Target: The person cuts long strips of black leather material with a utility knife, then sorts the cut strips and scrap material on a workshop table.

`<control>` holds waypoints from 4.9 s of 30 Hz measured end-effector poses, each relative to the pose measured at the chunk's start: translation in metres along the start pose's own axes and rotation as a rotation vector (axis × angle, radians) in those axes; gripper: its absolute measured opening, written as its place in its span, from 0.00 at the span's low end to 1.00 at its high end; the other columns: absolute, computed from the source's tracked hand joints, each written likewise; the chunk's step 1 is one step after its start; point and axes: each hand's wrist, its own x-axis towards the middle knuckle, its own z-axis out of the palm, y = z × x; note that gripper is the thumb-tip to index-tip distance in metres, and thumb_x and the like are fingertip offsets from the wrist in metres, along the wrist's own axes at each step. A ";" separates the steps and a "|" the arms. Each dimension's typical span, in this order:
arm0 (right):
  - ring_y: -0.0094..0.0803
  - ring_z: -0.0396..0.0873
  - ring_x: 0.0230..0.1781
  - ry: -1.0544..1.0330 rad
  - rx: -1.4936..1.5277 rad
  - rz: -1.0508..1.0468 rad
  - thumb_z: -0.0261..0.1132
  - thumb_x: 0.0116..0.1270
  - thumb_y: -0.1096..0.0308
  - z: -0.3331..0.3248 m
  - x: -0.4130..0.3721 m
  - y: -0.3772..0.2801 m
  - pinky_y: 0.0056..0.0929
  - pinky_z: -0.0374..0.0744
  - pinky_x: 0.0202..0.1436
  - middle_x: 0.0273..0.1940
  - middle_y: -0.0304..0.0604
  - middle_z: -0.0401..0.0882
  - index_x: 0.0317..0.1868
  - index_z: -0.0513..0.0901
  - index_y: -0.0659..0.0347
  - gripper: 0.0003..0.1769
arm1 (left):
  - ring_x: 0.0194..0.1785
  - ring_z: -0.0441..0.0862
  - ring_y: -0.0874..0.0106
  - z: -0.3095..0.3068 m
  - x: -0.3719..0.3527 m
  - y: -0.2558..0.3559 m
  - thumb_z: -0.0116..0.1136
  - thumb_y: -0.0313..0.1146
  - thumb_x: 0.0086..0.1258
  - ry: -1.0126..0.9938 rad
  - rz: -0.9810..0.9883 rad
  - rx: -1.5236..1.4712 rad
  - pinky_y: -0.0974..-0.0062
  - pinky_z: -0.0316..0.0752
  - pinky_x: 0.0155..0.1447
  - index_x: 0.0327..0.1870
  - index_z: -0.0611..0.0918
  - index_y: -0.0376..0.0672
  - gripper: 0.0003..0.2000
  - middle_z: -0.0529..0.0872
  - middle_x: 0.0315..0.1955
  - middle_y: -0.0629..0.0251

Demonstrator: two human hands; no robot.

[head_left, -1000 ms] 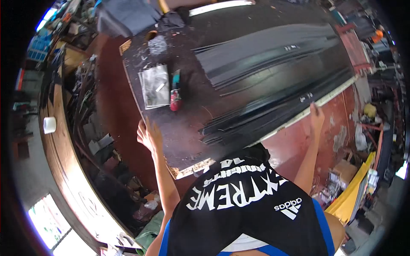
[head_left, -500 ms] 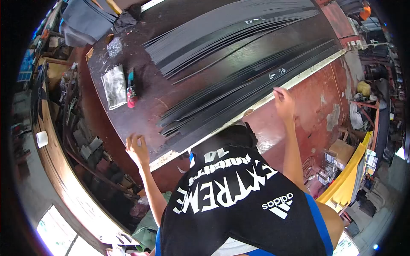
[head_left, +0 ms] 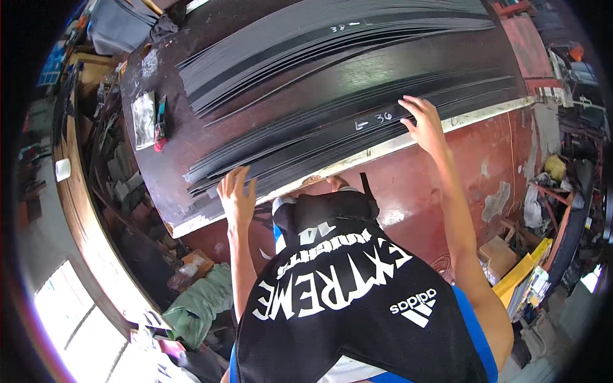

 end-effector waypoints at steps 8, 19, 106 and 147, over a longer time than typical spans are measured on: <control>0.44 0.75 0.56 -0.089 -0.014 -0.069 0.72 0.58 0.72 0.007 0.007 0.024 0.41 0.73 0.64 0.57 0.40 0.79 0.54 0.84 0.57 0.21 | 0.54 0.77 0.63 0.021 0.013 0.006 0.71 0.33 0.58 -0.021 0.095 0.065 0.58 0.64 0.63 0.54 0.83 0.45 0.21 0.81 0.49 0.63; 0.50 0.77 0.49 -0.151 0.011 -0.203 0.74 0.57 0.64 -0.037 0.024 0.021 0.44 0.75 0.57 0.44 0.45 0.80 0.47 0.77 0.56 0.20 | 0.51 0.78 0.64 0.017 0.017 -0.001 0.71 0.33 0.57 0.016 0.172 0.013 0.60 0.64 0.62 0.50 0.81 0.44 0.19 0.83 0.45 0.65; 0.60 0.39 0.80 0.217 0.016 0.675 0.72 0.45 0.25 0.033 0.307 0.282 0.62 0.37 0.79 0.75 0.79 0.39 0.72 0.40 0.89 0.81 | 0.81 0.41 0.48 0.177 0.368 0.037 0.59 0.76 0.52 0.326 -0.856 0.133 0.41 0.38 0.79 0.73 0.46 0.19 0.67 0.49 0.74 0.30; 0.44 0.79 0.49 -0.214 0.082 -0.103 0.74 0.57 0.69 -0.047 0.114 0.214 0.37 0.77 0.54 0.45 0.44 0.79 0.46 0.85 0.61 0.16 | 0.62 0.75 0.62 0.084 0.135 0.121 0.70 0.35 0.60 -0.156 -0.070 -0.047 0.60 0.67 0.67 0.56 0.84 0.47 0.21 0.81 0.56 0.64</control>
